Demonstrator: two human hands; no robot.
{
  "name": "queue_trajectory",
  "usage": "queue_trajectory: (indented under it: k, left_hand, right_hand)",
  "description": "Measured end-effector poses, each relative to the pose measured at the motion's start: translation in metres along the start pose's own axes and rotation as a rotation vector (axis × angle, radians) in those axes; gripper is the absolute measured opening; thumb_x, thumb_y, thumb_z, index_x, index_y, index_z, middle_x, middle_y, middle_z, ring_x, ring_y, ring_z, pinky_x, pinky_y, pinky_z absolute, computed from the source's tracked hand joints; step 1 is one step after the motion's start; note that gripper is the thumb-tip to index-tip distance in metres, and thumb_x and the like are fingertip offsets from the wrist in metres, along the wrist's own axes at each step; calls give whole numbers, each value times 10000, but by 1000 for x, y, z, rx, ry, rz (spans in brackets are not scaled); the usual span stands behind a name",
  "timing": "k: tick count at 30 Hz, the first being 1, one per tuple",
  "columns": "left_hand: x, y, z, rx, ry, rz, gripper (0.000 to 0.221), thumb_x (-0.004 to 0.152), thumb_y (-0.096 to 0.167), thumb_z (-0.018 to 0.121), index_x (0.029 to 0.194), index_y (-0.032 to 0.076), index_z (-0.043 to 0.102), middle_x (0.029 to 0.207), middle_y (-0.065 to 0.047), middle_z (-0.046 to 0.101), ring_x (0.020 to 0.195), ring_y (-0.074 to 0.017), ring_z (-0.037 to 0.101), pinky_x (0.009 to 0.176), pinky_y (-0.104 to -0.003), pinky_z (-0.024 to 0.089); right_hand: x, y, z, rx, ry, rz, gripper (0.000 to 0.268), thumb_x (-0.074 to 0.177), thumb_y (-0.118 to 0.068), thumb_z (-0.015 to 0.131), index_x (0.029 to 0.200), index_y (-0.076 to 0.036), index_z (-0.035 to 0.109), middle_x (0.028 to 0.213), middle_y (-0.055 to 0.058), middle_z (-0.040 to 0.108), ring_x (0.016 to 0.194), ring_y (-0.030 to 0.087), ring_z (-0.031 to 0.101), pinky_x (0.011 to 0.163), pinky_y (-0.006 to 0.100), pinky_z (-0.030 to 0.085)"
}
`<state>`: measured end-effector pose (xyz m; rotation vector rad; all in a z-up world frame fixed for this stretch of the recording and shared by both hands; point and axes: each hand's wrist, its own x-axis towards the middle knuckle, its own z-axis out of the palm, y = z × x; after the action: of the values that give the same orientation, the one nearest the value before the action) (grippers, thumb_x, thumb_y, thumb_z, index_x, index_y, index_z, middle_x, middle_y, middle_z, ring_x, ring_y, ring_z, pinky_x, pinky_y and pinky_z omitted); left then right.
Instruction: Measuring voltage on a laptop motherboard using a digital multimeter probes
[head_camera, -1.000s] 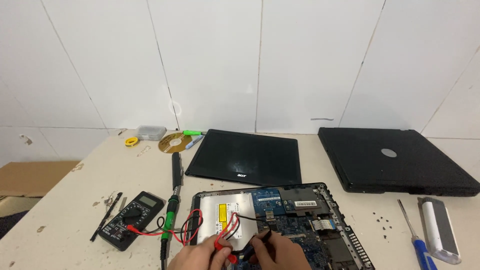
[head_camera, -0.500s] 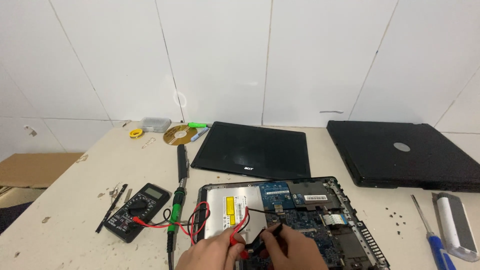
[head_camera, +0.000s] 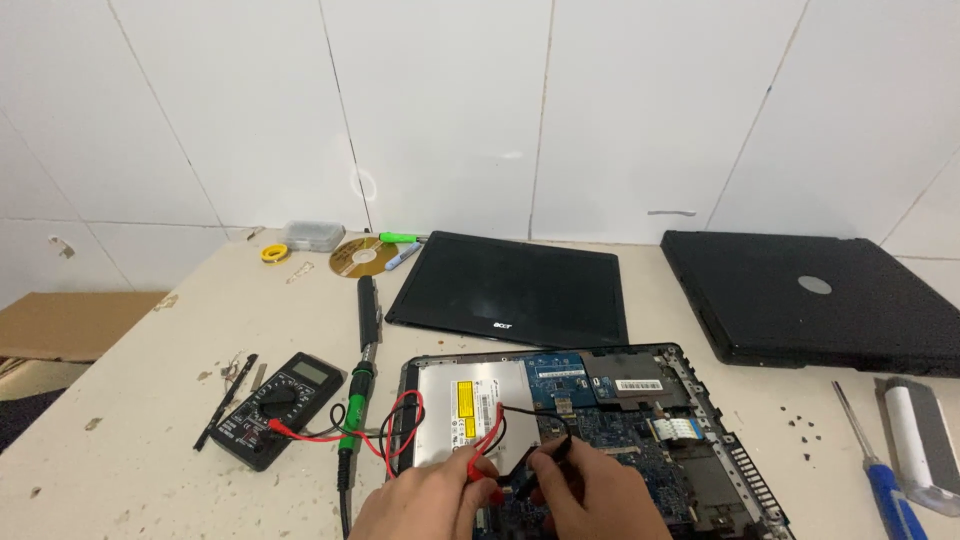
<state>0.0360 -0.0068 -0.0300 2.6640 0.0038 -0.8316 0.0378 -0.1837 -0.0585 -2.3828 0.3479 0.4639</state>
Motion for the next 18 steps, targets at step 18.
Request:
queue_trajectory:
  k: [18]
  left_hand:
    - [-8,4,1,-12,53,6,340,1002,499,461,1322,384,464,1300,-39,589,1092,-321,643,892,-481,538]
  right_hand:
    - [-24,-19,-19,67,-24,50,277,952,-429,549,1129,-329,738,961,-87,805,811,55,722,735,198,540]
